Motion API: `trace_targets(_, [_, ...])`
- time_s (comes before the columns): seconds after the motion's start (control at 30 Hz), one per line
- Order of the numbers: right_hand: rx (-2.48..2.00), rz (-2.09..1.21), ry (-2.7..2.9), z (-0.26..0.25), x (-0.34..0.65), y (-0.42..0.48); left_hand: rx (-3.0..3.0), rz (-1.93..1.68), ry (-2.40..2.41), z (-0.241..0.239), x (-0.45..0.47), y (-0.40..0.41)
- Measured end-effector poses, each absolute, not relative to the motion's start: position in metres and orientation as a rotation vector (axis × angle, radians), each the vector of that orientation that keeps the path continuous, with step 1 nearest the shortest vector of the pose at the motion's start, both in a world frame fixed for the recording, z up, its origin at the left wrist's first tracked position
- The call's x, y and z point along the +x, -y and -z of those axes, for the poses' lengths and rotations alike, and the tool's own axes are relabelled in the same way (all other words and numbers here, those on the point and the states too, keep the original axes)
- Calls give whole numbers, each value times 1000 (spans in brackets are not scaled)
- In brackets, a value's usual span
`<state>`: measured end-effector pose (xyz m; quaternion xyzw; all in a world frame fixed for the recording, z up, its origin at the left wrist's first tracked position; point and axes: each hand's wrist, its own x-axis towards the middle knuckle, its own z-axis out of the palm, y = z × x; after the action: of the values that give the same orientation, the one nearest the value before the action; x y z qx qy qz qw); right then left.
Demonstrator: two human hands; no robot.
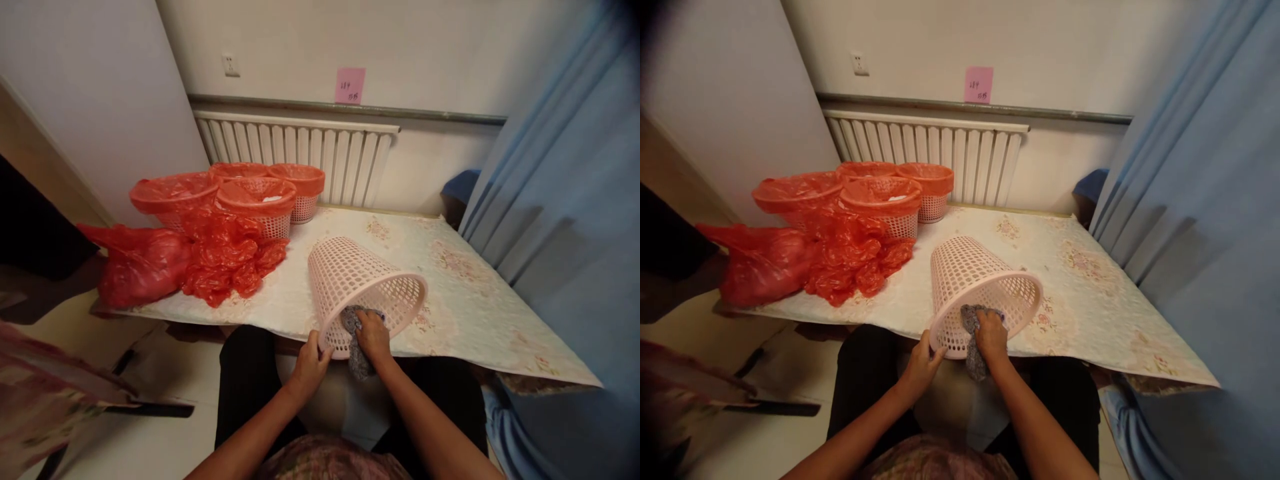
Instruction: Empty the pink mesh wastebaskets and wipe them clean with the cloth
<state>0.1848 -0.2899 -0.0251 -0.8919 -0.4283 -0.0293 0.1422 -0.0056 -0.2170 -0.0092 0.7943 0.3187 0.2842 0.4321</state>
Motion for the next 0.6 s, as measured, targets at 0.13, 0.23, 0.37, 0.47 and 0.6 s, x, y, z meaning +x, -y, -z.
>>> trace_targets(0.13, [-2401, -105, 1149, 26, 178, 276, 1975, -713, -723, 13, -4, 216])
trace_targets(0.23, [-2260, -171, 1199, 27, 168, 268, 2066, -791, -677, -1, -5, 210])
trace_targets(0.37, [-2264, -135, 1363, 24, 169, 281, 2156, -834, -664, -20, -10, 202])
trace_targets(0.47, [-2427, -61, 1283, 18, 185, 306, 2187, -835, -682, -26, -11, 200])
trace_targets(0.6, [-2251, 126, 1063, -7, 199, 340, 2225, -833, -696, -32, -6, 201])
